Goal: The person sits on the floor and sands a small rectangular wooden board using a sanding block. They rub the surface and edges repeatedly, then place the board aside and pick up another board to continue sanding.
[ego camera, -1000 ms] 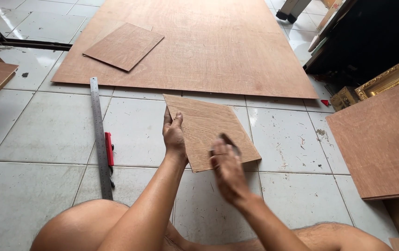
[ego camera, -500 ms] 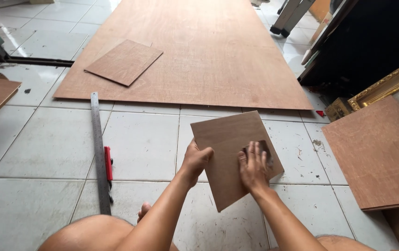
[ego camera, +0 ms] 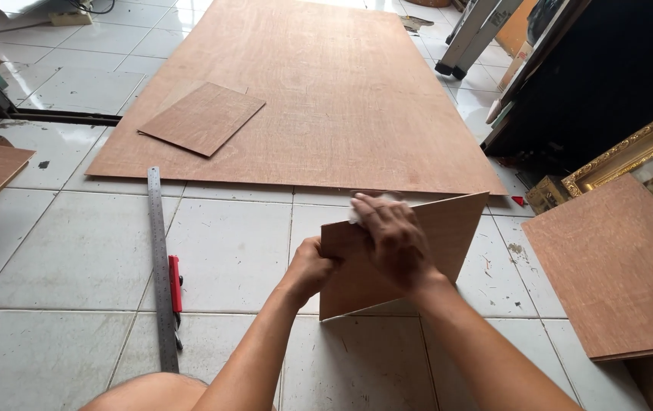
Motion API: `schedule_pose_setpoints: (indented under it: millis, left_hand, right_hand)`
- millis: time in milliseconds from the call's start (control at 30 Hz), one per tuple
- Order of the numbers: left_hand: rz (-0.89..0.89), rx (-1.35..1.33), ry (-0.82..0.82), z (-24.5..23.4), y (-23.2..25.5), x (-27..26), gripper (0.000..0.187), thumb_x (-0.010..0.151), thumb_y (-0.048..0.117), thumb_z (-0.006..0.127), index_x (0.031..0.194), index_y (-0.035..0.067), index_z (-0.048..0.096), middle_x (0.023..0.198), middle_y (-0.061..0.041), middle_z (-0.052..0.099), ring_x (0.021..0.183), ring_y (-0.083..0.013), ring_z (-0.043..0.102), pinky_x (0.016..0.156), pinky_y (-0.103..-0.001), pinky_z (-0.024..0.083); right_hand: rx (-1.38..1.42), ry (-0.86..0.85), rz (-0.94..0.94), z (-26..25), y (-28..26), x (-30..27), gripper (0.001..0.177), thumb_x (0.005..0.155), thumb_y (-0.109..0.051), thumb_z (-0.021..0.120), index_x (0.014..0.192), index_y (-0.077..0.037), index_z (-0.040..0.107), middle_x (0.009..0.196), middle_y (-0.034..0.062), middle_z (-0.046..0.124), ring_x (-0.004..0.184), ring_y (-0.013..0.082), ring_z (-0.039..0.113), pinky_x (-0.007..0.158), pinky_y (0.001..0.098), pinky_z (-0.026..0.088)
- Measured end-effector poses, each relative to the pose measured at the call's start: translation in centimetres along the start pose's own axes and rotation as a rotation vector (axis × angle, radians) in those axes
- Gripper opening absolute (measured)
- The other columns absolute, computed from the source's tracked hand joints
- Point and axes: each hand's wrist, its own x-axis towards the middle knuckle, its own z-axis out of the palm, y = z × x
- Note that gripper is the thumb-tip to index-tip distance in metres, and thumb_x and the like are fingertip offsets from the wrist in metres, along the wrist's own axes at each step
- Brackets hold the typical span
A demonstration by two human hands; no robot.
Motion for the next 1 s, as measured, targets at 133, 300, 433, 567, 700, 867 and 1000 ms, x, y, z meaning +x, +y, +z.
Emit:
schedule_pose_setpoints:
  millis: [133,300,433,567,700,867,1000]
  left_hand:
    - [0.024,-0.008,0.006,0.2,-0.6,0.1,0.023,0.077,-0.001,0.072,0.094,0.008,0.085,0.088,-0.013,0.077,0.103,-0.0321,0.076,0.094,-0.052,0.06]
    - [0.042,0.041,0.006,0.8,-2.2,1.6,0.022,0.073,0.001,0.077,0.091,0.011,0.086,0.089,-0.011,0.08,0.103,-0.0326,0.079,0.09,-0.05,0.062]
    - [0.058,0.053,-0.025,1.1,-2.2,1.3,0.025,0.078,0.0,0.076,0.098,0.008,0.088,0.097,-0.016,0.083,0.113,-0.0391,0.079,0.099,-0.054,0.061]
    - [0.038,0.114,-0.022,0.4,0.0,-0.4,0.027,0.08,0.002,0.073,0.101,0.008,0.088,0.097,-0.013,0.084,0.113,-0.0379,0.08,0.099,-0.053,0.062]
    - [0.017,0.17,-0.006,-0.4,2.0,-2.1,0.03,0.081,0.004,0.069,0.104,0.009,0.088,0.097,-0.01,0.084,0.113,-0.0363,0.081,0.099,-0.053,0.063]
    - [0.011,0.15,0.016,0.6,0.1,0.0,0.024,0.076,0.004,0.072,0.094,0.012,0.087,0.088,-0.009,0.08,0.103,-0.0366,0.081,0.091,-0.052,0.063]
    - [-0.018,0.185,0.04,-0.1,5.3,-3.9,0.014,0.081,0.011,0.072,0.088,0.012,0.084,0.084,-0.009,0.079,0.098,-0.0348,0.081,0.085,-0.052,0.062]
  right_hand:
    - [-0.132,-0.174,0.22,2.4,9.6,-4.0,0.067,0.092,-0.029,0.074,0.158,-0.037,0.065,0.174,-0.0075,0.056,0.157,0.0213,0.054,0.131,0.0498,0.034]
    - [-0.15,-0.227,0.498,0.9,11.1,-4.8,0.06,0.097,-0.014,0.071,0.153,-0.037,0.066,0.171,-0.0003,0.059,0.164,0.0326,0.046,0.132,0.0648,0.035]
    - [-0.083,-0.134,0.191,1.1,-0.6,-2.1,0.048,0.103,-0.019,0.065,0.148,-0.036,0.071,0.157,0.0017,0.069,0.152,0.0314,0.058,0.127,0.0564,0.037]
    - [0.016,-0.079,-0.089,0.1,-7.6,-0.2,0.063,0.1,-0.024,0.066,0.162,-0.033,0.06,0.162,0.0033,0.061,0.153,0.0333,0.054,0.124,0.0599,0.04]
    - [-0.093,-0.137,-0.022,-0.5,-3.1,-1.6,0.065,0.108,-0.027,0.059,0.172,-0.033,0.05,0.169,0.0018,0.056,0.155,0.0303,0.052,0.129,0.0694,0.026]
    - [-0.177,-0.209,0.227,-0.9,-0.6,-3.0,0.059,0.113,-0.023,0.049,0.171,-0.035,0.049,0.173,0.0006,0.053,0.162,0.0317,0.044,0.131,0.076,0.018]
    - [-0.041,-0.16,-0.01,-1.3,-6.1,-2.7,0.061,0.112,-0.033,0.052,0.172,-0.04,0.047,0.171,0.0014,0.053,0.16,0.0341,0.045,0.128,0.0724,0.026]
